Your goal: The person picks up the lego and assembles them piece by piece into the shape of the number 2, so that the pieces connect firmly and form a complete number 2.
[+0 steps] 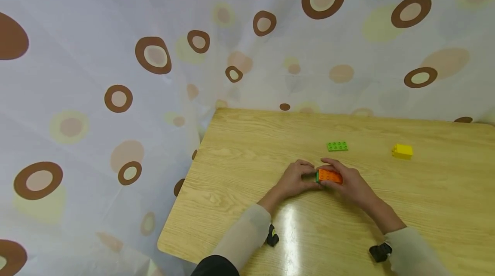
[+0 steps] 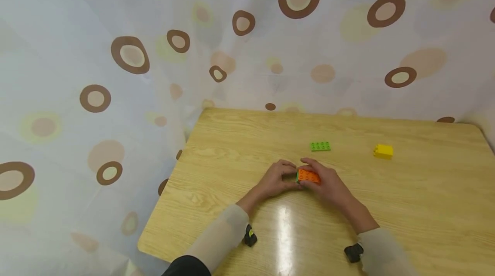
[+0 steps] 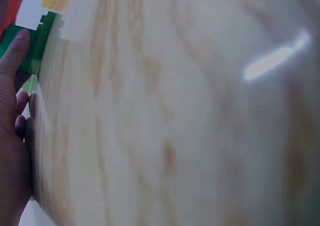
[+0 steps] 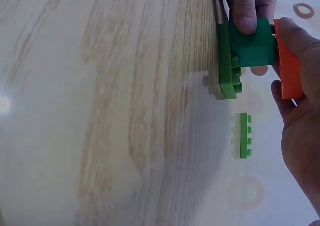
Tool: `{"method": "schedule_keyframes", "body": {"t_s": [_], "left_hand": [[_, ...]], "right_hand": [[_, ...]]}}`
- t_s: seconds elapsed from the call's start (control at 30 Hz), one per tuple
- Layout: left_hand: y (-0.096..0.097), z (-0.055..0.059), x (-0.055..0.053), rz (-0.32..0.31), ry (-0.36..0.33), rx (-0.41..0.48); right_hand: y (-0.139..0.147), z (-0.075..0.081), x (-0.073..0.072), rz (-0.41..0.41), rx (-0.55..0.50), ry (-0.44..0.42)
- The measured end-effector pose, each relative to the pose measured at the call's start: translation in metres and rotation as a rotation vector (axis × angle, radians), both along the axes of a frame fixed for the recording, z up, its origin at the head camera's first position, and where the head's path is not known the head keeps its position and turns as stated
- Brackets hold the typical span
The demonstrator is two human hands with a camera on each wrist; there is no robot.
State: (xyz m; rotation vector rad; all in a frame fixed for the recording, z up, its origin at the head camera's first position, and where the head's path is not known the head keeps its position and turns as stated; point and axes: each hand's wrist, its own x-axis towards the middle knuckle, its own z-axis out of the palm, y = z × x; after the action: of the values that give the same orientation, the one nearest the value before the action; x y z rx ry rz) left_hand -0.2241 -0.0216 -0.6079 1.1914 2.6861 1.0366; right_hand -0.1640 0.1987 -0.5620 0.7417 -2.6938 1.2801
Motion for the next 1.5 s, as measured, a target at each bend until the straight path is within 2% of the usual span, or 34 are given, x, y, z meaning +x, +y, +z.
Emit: {"method": "schedule_keyframes", "body": {"t_s": [0.23,0.5,0.77,0.97,1.1,1.33,1.5], "left_hand": [[-0.001,0.001,0.002,0.003,0.015,-0.006],[-0.006,-0.001,0.008,0.016,0.035,-0.008],[-0.004,-0.004,0.008,-0.018,0.068,0.020],[0.002,-0.004,0.010,-0.039,0.075,0.026],[0.003,-0.001,0.012,-0.013,0.081,0.012],[0.002,0.001,0.011,0.003,0.066,-0.018],[0.000,0.003,0.009,0.015,0.077,-0.012]], "right_hand": [[-0.003,0.000,-0.003,0.000,0.036,0.034],[-0.010,0.004,-0.004,0.020,0.142,0.034],[-0.016,0.008,-0.005,0.029,0.205,0.031],[-0.011,0.011,-0.002,0.006,0.225,0.016],[-0.009,0.013,0.001,0.019,0.231,0.023],[-0.008,0.014,0.004,-0.003,0.225,0.095],[-0.010,0.017,0.000,0.005,0.226,0.085]]}}
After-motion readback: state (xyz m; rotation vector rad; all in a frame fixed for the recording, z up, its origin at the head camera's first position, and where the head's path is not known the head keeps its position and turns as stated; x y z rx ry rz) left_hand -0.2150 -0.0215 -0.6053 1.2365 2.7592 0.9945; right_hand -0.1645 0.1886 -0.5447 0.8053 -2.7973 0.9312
